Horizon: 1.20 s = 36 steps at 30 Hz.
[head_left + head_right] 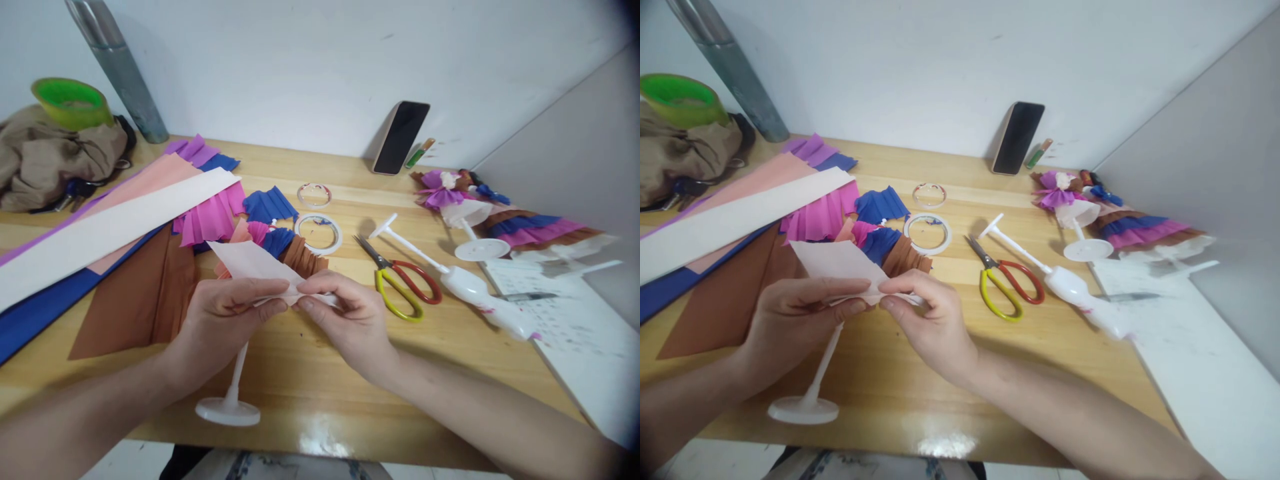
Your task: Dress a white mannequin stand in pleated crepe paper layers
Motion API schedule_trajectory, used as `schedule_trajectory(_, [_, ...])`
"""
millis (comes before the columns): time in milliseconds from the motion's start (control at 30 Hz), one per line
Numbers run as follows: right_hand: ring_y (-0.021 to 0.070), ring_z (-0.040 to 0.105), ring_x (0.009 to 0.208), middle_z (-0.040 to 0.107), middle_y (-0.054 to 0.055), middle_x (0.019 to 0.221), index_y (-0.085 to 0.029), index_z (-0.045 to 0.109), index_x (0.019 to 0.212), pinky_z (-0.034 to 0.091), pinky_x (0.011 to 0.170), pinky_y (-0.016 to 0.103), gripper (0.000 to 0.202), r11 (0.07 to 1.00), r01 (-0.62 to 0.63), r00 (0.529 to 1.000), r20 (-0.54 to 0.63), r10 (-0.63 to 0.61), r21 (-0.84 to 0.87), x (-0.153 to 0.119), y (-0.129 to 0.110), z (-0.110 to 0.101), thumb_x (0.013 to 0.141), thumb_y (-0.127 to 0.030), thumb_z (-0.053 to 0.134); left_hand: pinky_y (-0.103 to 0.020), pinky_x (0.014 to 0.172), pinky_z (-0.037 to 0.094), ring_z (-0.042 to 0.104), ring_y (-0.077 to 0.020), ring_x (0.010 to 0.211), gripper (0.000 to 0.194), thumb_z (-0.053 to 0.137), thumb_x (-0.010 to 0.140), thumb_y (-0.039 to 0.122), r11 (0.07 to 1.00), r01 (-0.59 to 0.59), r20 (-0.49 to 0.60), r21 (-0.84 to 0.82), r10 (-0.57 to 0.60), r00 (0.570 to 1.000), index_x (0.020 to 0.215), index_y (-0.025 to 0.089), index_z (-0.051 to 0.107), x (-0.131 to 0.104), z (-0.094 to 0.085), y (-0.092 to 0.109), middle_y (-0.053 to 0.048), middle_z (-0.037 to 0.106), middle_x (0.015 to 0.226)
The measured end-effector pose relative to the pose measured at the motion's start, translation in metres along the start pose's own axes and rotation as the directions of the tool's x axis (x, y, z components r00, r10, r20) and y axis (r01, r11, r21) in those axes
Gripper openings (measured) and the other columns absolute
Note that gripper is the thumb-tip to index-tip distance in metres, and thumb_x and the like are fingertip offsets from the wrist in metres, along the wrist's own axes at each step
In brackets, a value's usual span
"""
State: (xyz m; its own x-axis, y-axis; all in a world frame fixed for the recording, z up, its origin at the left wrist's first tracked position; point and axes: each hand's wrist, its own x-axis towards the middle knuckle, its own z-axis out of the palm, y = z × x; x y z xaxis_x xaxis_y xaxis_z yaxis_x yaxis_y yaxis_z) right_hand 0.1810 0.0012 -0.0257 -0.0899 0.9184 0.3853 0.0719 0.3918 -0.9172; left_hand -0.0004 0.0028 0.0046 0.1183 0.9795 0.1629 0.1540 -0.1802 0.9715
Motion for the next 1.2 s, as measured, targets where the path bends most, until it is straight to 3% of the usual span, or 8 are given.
schedule_trajectory(300, [0.0155, 0.070, 0.072, 0.075, 0.002, 0.079, -0.024, 0.075, 0.087, 0.057, 0.066, 0.027, 0.018, 0.997, 0.058, 0.998, -0.007, -0.059, -0.042, 0.0003, 0.0016, -0.0004, 0.080, -0.008, 0.071, -0.019, 0.063, 0.061, 0.075, -0.0154, 0.065, 0.017, 0.075, 0.073, 0.009, 0.995, -0.049, 0.013, 0.082, 0.048, 0.999, 0.077, 0.024, 0.082, -0.0004, -0.0015, -0.0023, 0.001, 0.080, 0.075])
schedule_trajectory(533, [0.0138, 0.070, 0.071, 0.074, 0.002, 0.079, -0.022, 0.073, 0.088, 0.056, 0.066, 0.024, 0.018, 0.980, 0.158, 0.987, 0.013, -0.157, -0.121, 0.0003, -0.0001, -0.0004, 0.081, -0.005, 0.070, -0.016, 0.049, 0.053, 0.068, -0.0111, 0.050, 0.015, 0.073, 0.077, 0.011, 0.938, -0.248, 0.011, 0.242, 0.253, 0.968, 0.080, 0.023, 0.082, -0.0018, -0.0042, -0.0078, 0.002, 0.078, 0.065])
schedule_trajectory(700, [0.0137, 0.070, 0.070, 0.074, 0.002, 0.077, -0.021, 0.072, 0.083, 0.056, 0.065, 0.024, 0.014, 0.989, 0.086, 0.996, -0.006, -0.088, -0.123, -0.0001, -0.0004, 0.0006, 0.081, -0.007, 0.070, -0.014, 0.052, 0.054, 0.070, -0.0108, 0.053, 0.018, 0.072, 0.077, 0.007, 0.919, -0.320, 0.020, 0.229, 0.324, 0.946, 0.078, 0.023, 0.080, -0.0003, -0.0025, -0.0074, 0.004, 0.078, 0.066])
schedule_trajectory(833, [0.0137, 0.069, 0.070, 0.073, 0.001, 0.076, -0.022, 0.071, 0.079, 0.056, 0.064, 0.024, 0.013, 0.994, 0.030, 0.999, -0.016, -0.031, -0.102, -0.0004, 0.0000, 0.0013, 0.080, -0.009, 0.070, -0.015, 0.051, 0.055, 0.072, -0.0126, 0.053, 0.014, 0.076, 0.074, 0.010, 0.939, -0.275, 0.013, 0.209, 0.278, 0.960, 0.082, 0.020, 0.080, 0.0000, -0.0007, -0.0079, 0.001, 0.079, 0.070])
schedule_trajectory(967, [0.0139, 0.069, 0.070, 0.073, 0.001, 0.076, -0.021, 0.071, 0.079, 0.055, 0.064, 0.025, 0.012, 0.994, 0.036, 0.999, -0.006, -0.037, -0.101, -0.0004, -0.0013, 0.0023, 0.081, -0.010, 0.069, -0.015, 0.053, 0.057, 0.072, -0.0129, 0.054, 0.022, 0.079, 0.068, 0.010, 0.958, -0.203, 0.025, 0.200, 0.202, 0.979, 0.088, 0.019, 0.080, 0.0009, -0.0007, -0.0066, 0.000, 0.079, 0.071])
schedule_trajectory(1033, [0.0138, 0.069, 0.069, 0.073, 0.002, 0.076, -0.021, 0.071, 0.079, 0.055, 0.064, 0.025, 0.012, 0.993, 0.058, 0.998, 0.008, -0.058, -0.103, -0.0003, -0.0022, 0.0026, 0.082, -0.010, 0.068, -0.015, 0.057, 0.058, 0.073, -0.0133, 0.057, 0.018, 0.079, 0.068, 0.010, 0.964, -0.197, 0.034, 0.181, 0.194, 0.980, 0.084, 0.019, 0.079, 0.0011, -0.0008, -0.0055, 0.000, 0.080, 0.071])
schedule_trajectory(1200, [0.0143, 0.068, 0.069, 0.073, 0.002, 0.076, -0.021, 0.070, 0.079, 0.055, 0.064, 0.026, 0.012, 0.991, 0.071, 0.997, 0.037, -0.067, -0.113, -0.0005, -0.0024, 0.0024, 0.083, -0.010, 0.067, -0.012, 0.049, 0.052, 0.068, -0.0097, 0.049, 0.011, 0.077, 0.070, 0.008, 0.952, -0.213, 0.011, 0.221, 0.215, 0.976, 0.072, 0.019, 0.077, -0.0006, -0.0016, -0.0062, 0.003, 0.076, 0.061])
